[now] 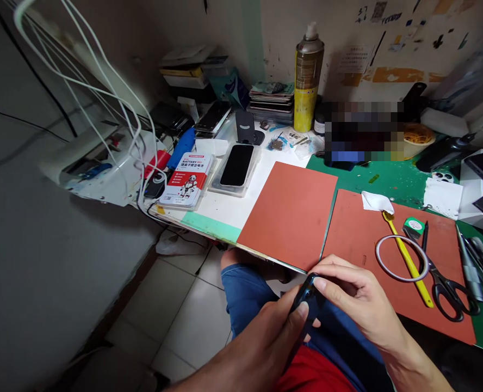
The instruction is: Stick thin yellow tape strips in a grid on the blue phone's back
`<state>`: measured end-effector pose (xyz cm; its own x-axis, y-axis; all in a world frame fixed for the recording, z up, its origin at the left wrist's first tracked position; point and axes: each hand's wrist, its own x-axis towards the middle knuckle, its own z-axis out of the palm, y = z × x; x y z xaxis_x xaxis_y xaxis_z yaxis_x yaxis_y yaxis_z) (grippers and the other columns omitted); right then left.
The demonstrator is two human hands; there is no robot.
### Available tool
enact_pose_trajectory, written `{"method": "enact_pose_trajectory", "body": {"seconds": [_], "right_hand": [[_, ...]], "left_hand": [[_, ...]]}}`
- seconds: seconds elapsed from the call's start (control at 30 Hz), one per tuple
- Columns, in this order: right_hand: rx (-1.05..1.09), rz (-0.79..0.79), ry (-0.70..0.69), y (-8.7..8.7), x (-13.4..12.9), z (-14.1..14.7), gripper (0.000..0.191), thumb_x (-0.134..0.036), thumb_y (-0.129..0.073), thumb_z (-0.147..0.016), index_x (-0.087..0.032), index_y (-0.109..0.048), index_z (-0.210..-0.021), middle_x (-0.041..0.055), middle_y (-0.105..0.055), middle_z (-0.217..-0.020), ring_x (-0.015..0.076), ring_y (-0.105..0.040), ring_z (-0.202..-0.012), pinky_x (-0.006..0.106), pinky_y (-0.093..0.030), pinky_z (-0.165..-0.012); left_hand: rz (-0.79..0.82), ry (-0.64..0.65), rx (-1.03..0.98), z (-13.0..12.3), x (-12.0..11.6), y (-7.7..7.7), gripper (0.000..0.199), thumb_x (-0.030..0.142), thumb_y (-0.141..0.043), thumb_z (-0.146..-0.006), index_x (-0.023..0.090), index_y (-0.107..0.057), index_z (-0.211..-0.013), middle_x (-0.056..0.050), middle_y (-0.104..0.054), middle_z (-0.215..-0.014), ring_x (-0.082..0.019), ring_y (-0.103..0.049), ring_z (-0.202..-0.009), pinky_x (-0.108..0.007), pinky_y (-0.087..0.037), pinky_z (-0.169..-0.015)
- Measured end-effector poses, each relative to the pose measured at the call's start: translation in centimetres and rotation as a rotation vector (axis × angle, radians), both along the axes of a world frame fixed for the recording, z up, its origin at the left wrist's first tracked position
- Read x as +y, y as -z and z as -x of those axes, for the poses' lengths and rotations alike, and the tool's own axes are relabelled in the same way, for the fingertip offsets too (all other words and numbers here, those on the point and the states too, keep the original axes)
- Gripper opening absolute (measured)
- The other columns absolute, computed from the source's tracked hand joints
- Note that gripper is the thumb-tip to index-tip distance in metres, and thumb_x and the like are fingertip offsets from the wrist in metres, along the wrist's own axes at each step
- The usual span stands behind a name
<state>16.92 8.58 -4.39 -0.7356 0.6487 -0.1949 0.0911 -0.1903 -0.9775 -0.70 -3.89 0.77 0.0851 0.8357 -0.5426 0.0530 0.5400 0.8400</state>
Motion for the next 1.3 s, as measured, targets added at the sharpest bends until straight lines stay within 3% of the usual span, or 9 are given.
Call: {"method": "enact_pose_trajectory", "body": {"seconds": [0.53,0.67,1.03,1.17,1.3], "right_hand": [[0.017,0.004,0.002,0.0,0.2,-0.1,0.018,-0.036,-0.072,-0.103,-0.027,-0.086,-0.111,0.0046,-0.069,-0.096,0.0169,-0.065,-0.086,0.028,-0.053,-0.076],[0.016,0.002,0.005,0.0,0.2,0.0,0.018,-0.036,-0.072,-0.104,-0.027,-0.086,-0.111,0.0042,-0.069,-0.096,0.0165,-0.065,-0.086,0.027,-0.052,-0.076],[0.016,0.062,0.016,-0.3,0.2,0.3,0.017,-0.039,-0.074,-0.102,-0.029,-0.086,-0.107,0.0029,-0.067,-0.096,0.0160,-0.065,-0.087,0.026,-0.053,-0.075],[-0.006,0.067,0.014,-0.4,0.2,0.5,0.018,-0.041,-0.073,-0.102,-0.029,-0.086,-0.106,0.0021,-0.066,-0.095,0.0148,-0.064,-0.083,0.026,-0.051,-0.070],[-0.023,0.006,0.010,-0.4,0.4,0.6,0.020,-0.041,-0.073,-0.103,-0.028,-0.086,-0.110,0.0028,-0.070,-0.097,0.0163,-0.066,-0.089,0.028,-0.051,-0.080]], "left_hand": [[-0.024,-0.047,-0.028,-0.3,0.9,-0.8,0.054,0.054,-0.041,-0.112,0.025,-0.059,-0.154,-0.008,-0.078,-0.126,-0.021,-0.073,-0.105,-0.029,-0.059,-0.093],[-0.023,-0.003,-0.043,-0.2,1.0,-0.8,0.053,0.053,-0.040,-0.113,0.025,-0.060,-0.152,-0.008,-0.077,-0.127,-0.019,-0.072,-0.102,-0.028,-0.058,-0.093],[-0.024,0.013,-0.149,0.1,0.7,0.4,0.053,0.057,-0.041,-0.112,0.026,-0.055,-0.153,-0.007,-0.073,-0.128,-0.019,-0.070,-0.100,-0.035,-0.059,-0.097],[-0.086,0.020,-0.107,0.2,0.9,0.9,0.052,0.054,-0.037,-0.113,0.024,-0.058,-0.150,-0.006,-0.074,-0.116,-0.021,-0.067,-0.099,-0.034,-0.054,-0.096],[-0.111,0.005,-0.016,0.2,0.7,1.9,0.053,0.056,-0.036,-0.113,0.021,-0.065,-0.142,-0.003,-0.071,-0.104,-0.020,-0.058,-0.089,-0.032,-0.048,-0.086]]}}
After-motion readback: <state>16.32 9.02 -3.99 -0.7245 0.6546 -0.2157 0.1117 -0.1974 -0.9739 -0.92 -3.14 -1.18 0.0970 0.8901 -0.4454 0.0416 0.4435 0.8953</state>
